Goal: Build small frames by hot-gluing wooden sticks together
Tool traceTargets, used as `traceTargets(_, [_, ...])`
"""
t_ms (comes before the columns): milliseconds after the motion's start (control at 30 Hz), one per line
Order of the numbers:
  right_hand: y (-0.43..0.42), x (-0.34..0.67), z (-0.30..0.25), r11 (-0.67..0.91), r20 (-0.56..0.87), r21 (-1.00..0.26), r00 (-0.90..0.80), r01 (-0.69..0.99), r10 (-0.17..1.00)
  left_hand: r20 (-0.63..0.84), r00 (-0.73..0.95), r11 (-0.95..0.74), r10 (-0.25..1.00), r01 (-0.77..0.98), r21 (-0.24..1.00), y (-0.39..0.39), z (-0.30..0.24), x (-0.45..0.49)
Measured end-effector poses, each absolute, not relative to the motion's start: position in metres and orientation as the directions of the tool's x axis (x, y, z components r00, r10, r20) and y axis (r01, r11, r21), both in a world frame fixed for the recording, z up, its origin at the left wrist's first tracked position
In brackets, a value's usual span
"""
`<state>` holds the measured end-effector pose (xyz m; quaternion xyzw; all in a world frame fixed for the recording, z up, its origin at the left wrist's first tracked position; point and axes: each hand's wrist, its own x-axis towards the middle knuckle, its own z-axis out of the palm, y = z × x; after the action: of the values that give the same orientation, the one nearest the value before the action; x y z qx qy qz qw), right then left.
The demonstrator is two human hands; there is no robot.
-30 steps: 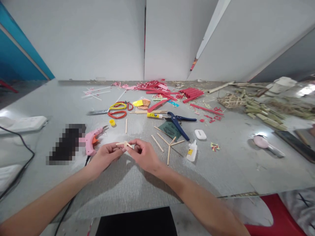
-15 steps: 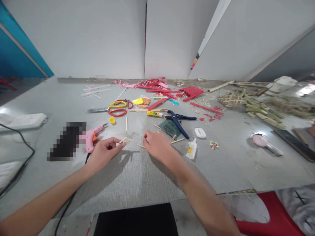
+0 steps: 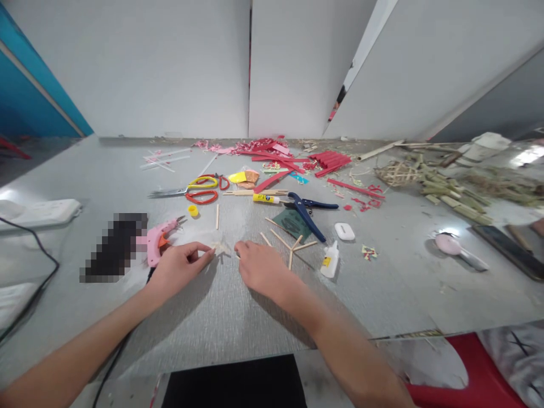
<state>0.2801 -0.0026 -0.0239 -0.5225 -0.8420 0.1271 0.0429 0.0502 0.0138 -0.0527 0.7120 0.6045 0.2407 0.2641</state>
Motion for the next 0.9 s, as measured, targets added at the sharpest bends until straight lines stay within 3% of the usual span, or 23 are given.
traceTargets(233, [-0.006,0.277,-0.030,0.416,-0.030,-0.228,-0.433,0.880,0.901,-0.102,0.208,-0.137,0.973,0.873,0.469,0.012,-0.043,0.051])
traceTargets(367, [-0.004,0.273,-0.031,0.413,-0.053,-0.232,-0.436,0.881,0.899,-0.119,0.215,-0.143,0.969,0.887,0.440,0.012,-0.039,0.050])
traceTargets(567, [-0.001,0.294,0.003,0.378,0.059,-0.336,-0.381,0.863,0.923,0.059,0.193,-0.197,0.979,0.859,0.472,0.014,-0.047,0.045])
traceTargets(667, [0.019,0.328,0.053,0.283,0.203,-0.358,-0.222,0.890,0.954,0.162,0.176,-0.234,0.971,0.843,0.485,0.015,-0.051,0.044])
traceTargets(767, [0.066,0.366,0.088,0.214,0.218,-0.198,-0.170,0.957,0.961,0.256,0.167,-0.279,0.952,0.817,0.504,0.016,-0.053,0.044])
traceTargets(867, [0.122,0.390,0.079,0.276,-0.028,0.160,-0.275,0.948,0.961,0.303,0.159,-0.304,0.940,0.795,0.525,0.016,-0.053,0.045])
traceTargets(900, [0.137,0.394,0.068,0.305,-0.087,0.195,-0.293,0.932,0.952,0.308,0.152,-0.302,0.939,0.791,0.531,0.017,-0.053,0.045])
